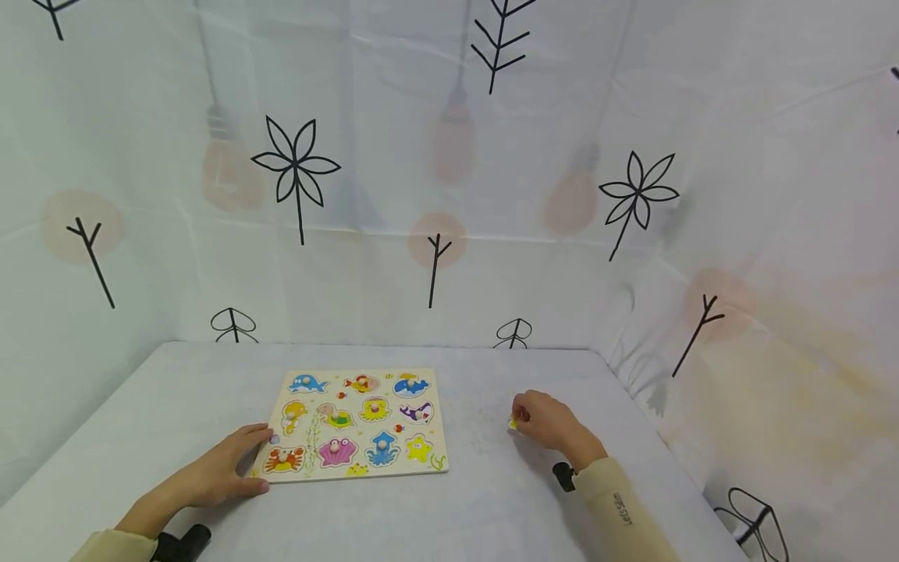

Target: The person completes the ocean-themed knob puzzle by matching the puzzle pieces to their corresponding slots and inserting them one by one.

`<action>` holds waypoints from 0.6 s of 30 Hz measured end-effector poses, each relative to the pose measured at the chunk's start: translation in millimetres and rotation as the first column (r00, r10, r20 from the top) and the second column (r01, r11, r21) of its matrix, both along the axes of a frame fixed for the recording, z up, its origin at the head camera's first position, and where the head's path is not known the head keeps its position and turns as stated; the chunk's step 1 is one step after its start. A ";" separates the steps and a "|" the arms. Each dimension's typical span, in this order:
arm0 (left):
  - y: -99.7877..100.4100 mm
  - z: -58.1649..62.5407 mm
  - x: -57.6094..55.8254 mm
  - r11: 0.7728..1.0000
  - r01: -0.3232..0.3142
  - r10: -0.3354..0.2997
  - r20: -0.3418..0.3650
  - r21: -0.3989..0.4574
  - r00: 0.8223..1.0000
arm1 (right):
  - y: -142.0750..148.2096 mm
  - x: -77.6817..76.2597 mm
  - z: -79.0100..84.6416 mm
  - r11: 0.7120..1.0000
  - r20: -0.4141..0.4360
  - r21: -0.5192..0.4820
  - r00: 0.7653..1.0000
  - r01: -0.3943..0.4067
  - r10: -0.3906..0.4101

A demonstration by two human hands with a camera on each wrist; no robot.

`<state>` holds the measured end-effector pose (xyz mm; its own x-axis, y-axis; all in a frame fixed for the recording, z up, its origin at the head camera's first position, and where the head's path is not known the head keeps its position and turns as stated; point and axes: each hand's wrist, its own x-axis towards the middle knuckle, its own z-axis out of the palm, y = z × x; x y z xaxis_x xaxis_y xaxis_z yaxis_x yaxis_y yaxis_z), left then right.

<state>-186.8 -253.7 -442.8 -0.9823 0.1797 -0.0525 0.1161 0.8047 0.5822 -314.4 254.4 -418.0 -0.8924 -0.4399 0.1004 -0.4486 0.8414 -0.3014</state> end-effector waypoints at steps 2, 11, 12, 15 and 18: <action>0.2 -0.3 -0.3 1.000 0.001 -0.001 -0.001 0.001 1.000 | -9.1 -1.1 0.8 1.000 0.015 -0.003 1.000 0.006 -0.006; -1.3 -3.9 -1.7 1.000 0.017 -0.017 -0.014 0.010 1.000 | -47.1 -1.8 3.8 0.999 0.026 0.029 0.999 -0.020 0.019; -1.5 -4.1 -1.8 1.000 0.018 -0.018 -0.015 0.011 1.000 | -50.8 -1.5 4.3 0.999 0.023 0.033 0.999 -0.024 0.024; -1.8 -4.0 -2.0 1.000 0.017 -0.017 -0.017 0.011 1.000 | -61.6 -0.2 5.3 0.998 0.020 0.041 0.999 -0.045 0.044; -2.1 -3.5 -2.3 1.000 0.013 -0.013 -0.014 0.008 1.000 | -72.4 1.5 6.3 0.998 0.032 0.037 0.998 -0.060 0.059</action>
<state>-189.1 -255.8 -446.3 -0.9805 0.1928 -0.0376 0.1345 0.7985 0.5867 -312.9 181.9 -411.7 -0.8669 -0.4953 0.0556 -0.4893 0.8245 -0.2843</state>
